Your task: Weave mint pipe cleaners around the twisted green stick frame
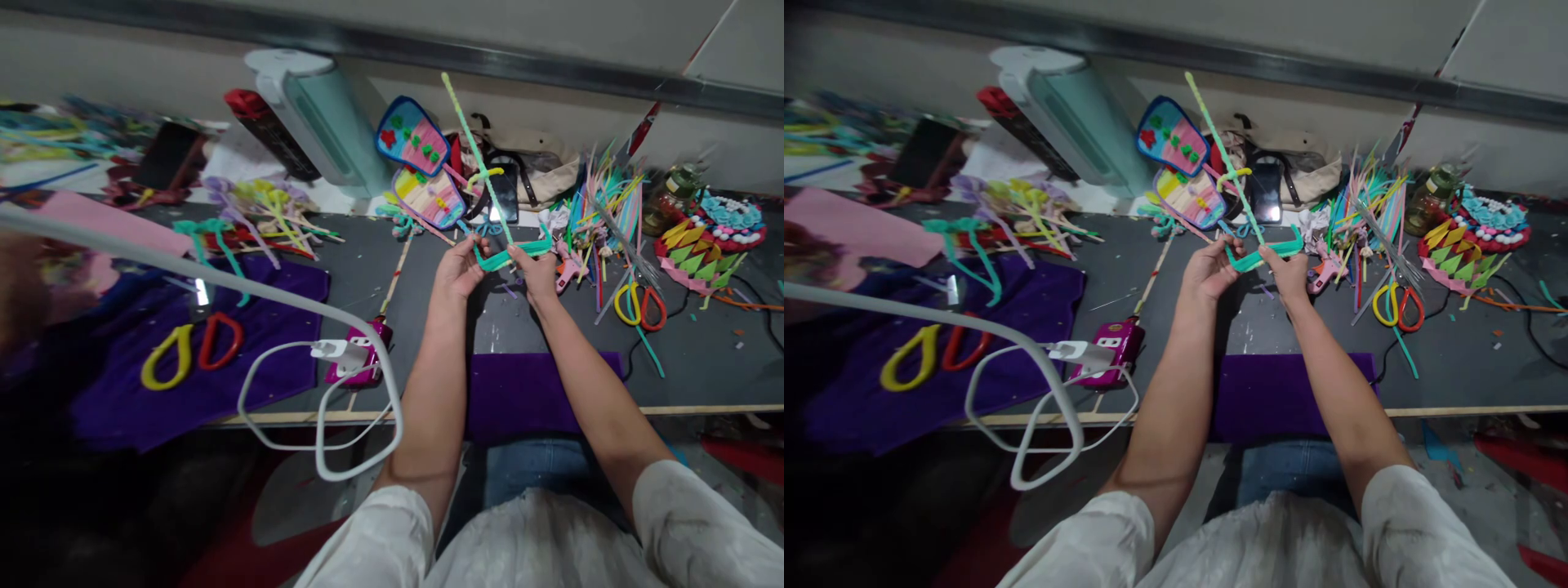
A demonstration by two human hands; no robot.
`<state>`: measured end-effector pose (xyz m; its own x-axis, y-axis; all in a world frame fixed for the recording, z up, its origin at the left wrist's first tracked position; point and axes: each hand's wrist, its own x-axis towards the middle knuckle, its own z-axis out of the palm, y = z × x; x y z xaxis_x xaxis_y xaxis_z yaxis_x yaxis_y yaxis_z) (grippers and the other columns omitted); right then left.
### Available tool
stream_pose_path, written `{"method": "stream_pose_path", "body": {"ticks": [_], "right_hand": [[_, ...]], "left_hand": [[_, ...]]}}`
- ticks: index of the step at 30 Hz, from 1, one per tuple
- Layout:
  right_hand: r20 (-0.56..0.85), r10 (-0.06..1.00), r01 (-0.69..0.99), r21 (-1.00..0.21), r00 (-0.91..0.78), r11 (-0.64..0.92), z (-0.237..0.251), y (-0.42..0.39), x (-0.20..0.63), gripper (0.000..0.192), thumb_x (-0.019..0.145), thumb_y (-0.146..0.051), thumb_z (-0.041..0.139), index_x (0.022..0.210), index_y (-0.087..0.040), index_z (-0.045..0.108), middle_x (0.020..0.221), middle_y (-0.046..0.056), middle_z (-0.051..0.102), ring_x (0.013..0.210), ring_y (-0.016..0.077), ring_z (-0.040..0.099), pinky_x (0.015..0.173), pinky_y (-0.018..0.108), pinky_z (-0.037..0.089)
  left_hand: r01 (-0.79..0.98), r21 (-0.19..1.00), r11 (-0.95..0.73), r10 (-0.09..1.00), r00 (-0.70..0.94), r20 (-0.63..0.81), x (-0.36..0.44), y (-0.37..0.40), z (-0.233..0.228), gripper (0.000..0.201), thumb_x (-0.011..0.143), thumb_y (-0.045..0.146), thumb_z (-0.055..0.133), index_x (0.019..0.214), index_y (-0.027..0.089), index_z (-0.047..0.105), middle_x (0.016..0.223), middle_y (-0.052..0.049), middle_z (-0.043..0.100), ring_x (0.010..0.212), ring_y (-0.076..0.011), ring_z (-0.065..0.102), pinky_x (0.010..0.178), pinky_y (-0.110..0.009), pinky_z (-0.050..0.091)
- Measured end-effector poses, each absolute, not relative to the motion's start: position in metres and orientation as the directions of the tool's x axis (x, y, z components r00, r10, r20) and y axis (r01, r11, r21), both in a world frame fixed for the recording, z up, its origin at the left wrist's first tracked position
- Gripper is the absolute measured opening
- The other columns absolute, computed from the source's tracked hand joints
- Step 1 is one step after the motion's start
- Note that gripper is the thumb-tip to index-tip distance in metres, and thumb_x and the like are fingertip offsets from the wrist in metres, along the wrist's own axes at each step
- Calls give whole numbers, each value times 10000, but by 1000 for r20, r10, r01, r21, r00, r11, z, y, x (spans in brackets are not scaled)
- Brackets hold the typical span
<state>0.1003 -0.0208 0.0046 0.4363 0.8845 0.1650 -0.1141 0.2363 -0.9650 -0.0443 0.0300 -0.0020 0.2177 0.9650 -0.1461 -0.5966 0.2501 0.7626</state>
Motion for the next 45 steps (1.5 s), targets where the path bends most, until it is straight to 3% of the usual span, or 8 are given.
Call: {"method": "stream_pose_path", "body": {"ticks": [4,9,13,19,27,34,39,45], "right_hand": [[193,882,-95,-962,430,256,1,-21,100,293,667,-454,810,760,-184,747,677,1,727,601,145,630,640,300,554],[262,866,-46,-950,426,310,-2,-20,100,249,688,-416,809,782,-188,773,797,28,787,728,177,713,787,332,584],[294,863,7,-947,410,320,-2,-21,100,272,697,-458,797,783,-201,776,833,41,804,798,206,741,831,352,597],[282,871,54,-957,402,285,-1,-20,105,305,701,-496,788,794,-207,769,822,39,798,825,220,749,851,372,598],[163,911,-87,-974,380,210,0,-16,111,326,635,-471,830,758,-180,749,658,-7,714,600,142,622,581,274,516],[104,936,-123,-980,337,154,0,-14,111,377,630,-522,832,764,-185,732,601,-25,663,536,120,559,507,254,450],[185,912,-69,-972,366,225,0,-17,107,322,664,-497,815,757,-199,739,659,2,711,604,153,636,585,287,536],[302,864,39,-949,402,313,3,-24,98,271,706,-468,786,791,-212,766,854,34,805,824,214,746,850,373,613]], "left_hand": [[-543,824,160,987,101,-125,-35,28,0,337,706,437,873,701,200,633,682,-19,640,617,-147,624,568,-276,528],[-248,947,-205,960,-240,144,-28,22,2,325,703,265,836,574,189,548,543,51,481,523,-84,446,532,-222,385],[-37,957,-287,896,-364,255,-29,21,6,198,709,181,771,612,183,598,584,54,525,567,-82,446,565,-210,362],[-150,954,-258,920,-341,195,-35,22,7,107,696,184,768,689,169,662,641,37,593,584,-80,497,583,-203,392],[-508,852,125,982,-57,-179,-45,25,7,225,671,260,878,758,170,691,627,19,632,529,-106,576,623,-277,547],[-613,758,224,974,115,-195,-43,26,5,160,757,201,830,792,181,676,611,35,611,515,-90,582,802,-333,607],[-541,839,58,989,-85,-123,-33,26,1,230,738,279,848,791,180,647,645,30,621,528,-92,589,671,-277,573],[-91,968,-236,891,-417,178,-32,26,-2,318,698,332,842,699,194,556,648,51,562,598,-118,628,585,-224,470]]}}
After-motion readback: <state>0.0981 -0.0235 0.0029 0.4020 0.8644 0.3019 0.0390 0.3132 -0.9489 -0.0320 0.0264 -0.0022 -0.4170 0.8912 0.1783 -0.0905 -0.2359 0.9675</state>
